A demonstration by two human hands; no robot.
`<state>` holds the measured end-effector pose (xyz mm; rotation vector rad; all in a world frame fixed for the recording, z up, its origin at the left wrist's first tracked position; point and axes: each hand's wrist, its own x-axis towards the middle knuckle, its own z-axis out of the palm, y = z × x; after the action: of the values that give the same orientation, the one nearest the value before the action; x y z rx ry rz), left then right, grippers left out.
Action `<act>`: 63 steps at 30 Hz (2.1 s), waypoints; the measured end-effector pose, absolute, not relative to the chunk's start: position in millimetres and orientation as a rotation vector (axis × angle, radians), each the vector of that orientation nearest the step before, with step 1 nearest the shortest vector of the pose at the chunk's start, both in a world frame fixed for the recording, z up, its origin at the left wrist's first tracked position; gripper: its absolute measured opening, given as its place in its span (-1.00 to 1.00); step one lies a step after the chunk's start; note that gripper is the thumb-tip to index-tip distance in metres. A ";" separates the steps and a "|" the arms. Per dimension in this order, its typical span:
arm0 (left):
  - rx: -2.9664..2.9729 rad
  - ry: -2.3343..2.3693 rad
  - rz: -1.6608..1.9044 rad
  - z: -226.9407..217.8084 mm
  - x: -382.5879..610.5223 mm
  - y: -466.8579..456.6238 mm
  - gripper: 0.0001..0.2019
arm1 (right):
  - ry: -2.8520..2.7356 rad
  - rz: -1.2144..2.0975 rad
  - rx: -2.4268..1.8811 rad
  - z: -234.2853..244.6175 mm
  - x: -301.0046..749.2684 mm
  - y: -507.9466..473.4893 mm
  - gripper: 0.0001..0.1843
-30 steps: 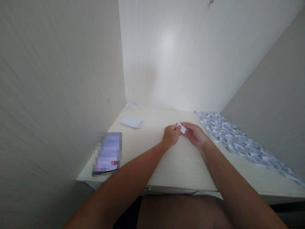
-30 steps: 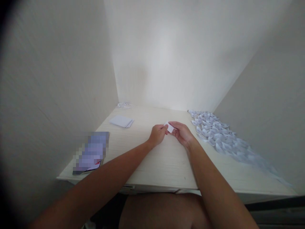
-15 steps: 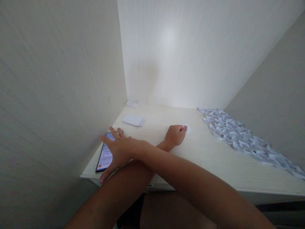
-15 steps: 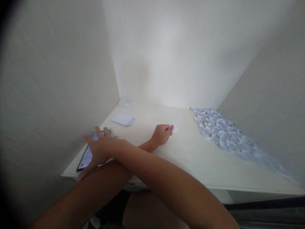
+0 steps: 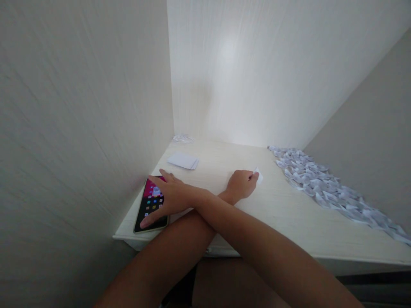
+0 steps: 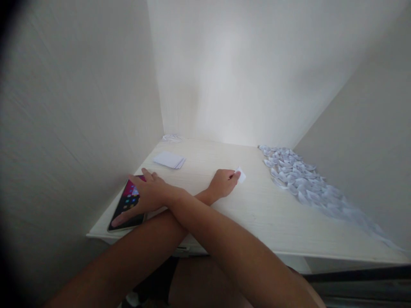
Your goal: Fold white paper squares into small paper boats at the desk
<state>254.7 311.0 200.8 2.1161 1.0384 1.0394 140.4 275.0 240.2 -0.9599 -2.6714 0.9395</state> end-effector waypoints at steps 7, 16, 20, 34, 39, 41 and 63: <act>2.127 0.986 1.033 198.7 254.7 312.0 -0.54 | -2.670 0.594 -0.982 226.2 136.6 307.1 -0.15; 2.106 0.923 1.034 196.3 252.9 314.9 -0.54 | -2.512 0.760 -1.062 220.8 126.2 333.1 -0.61; 2.089 0.894 1.044 195.2 252.7 314.6 -0.53 | -2.420 0.860 -1.097 219.4 127.7 339.0 -0.66; 2.057 0.860 1.045 191.3 252.4 316.2 -0.53 | -2.335 1.032 -1.028 213.8 130.5 345.9 -0.53; 2.051 0.872 1.034 191.6 252.0 316.0 -0.53 | -2.311 1.029 -1.089 214.8 128.2 345.9 -0.55; 2.050 0.873 1.031 192.1 251.8 315.5 -0.53 | -2.317 1.038 -1.097 215.8 128.2 344.8 -0.56; 1.991 0.876 1.023 191.5 251.5 315.7 -0.54 | -2.348 1.018 -1.084 220.0 128.2 344.0 -0.60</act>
<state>251.5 315.7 191.5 1.9908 0.8764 1.0230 128.2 344.0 220.0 -1.0840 -2.3480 1.0185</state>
